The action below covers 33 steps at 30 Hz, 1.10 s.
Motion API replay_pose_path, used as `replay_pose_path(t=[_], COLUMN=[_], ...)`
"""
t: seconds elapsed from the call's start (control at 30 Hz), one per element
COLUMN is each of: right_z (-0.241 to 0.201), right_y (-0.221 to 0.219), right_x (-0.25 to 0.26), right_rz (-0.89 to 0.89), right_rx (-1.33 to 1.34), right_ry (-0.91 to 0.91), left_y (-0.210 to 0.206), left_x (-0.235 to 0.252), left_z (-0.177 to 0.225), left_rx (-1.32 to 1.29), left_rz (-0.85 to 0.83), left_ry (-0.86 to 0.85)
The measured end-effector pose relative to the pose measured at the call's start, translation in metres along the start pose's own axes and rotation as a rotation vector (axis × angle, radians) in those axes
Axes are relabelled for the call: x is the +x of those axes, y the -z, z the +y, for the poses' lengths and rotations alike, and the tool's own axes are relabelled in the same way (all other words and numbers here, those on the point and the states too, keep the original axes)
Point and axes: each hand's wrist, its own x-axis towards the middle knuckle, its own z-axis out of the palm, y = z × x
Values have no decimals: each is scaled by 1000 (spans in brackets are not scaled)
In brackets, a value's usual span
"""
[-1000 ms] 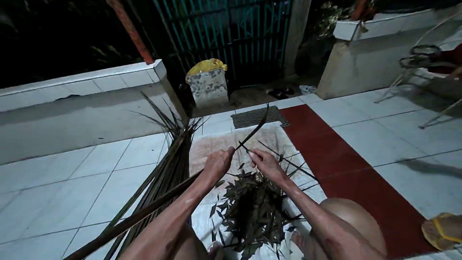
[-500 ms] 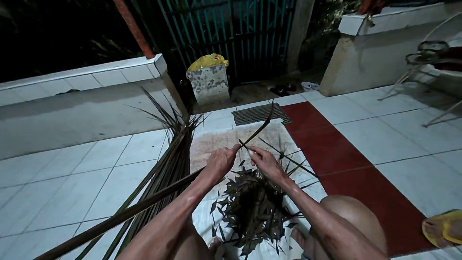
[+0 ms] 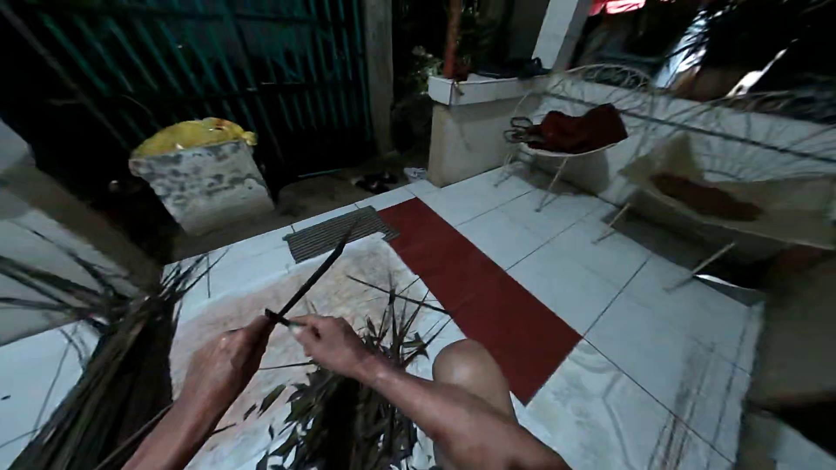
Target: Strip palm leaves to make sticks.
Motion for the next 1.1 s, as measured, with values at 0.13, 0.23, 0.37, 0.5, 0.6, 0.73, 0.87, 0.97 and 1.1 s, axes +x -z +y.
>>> replay_pose_path(t=[0.13,0.23,0.37,0.5,0.6,0.73,0.87,0.97,1.1], right_z=[0,-1,-9,-8,-8,-7,-3,-2,-2], right_y=[0,-3,-2,-10,-12,-16,-19,-20,-20], right_x=[0,1,-2,5,8,9,11,14,16], right_rz=[-3,33,69,79,67,64,91,97,95], right_rx=[-15,-48,-115,-165,-166,-156,-138,-125,-126], right_ry=[-19,-29,-97,-99,-105,-111,-98,-118,-123], left_y=[-2,2,17,18,13,14,13,14,16], left_x=[0,-2,-5,-6,-5,-6,-8,-11,-12], left_z=[0,3,19,15,6,4,4,4,4], left_rx=[80,141,149,114,128,149,153,147,165], left_rz=[54,71,-50,-35,-16,-57,-71,-52,-49], left_ry=[-19,-32,33,64,65,81,81,72,74])
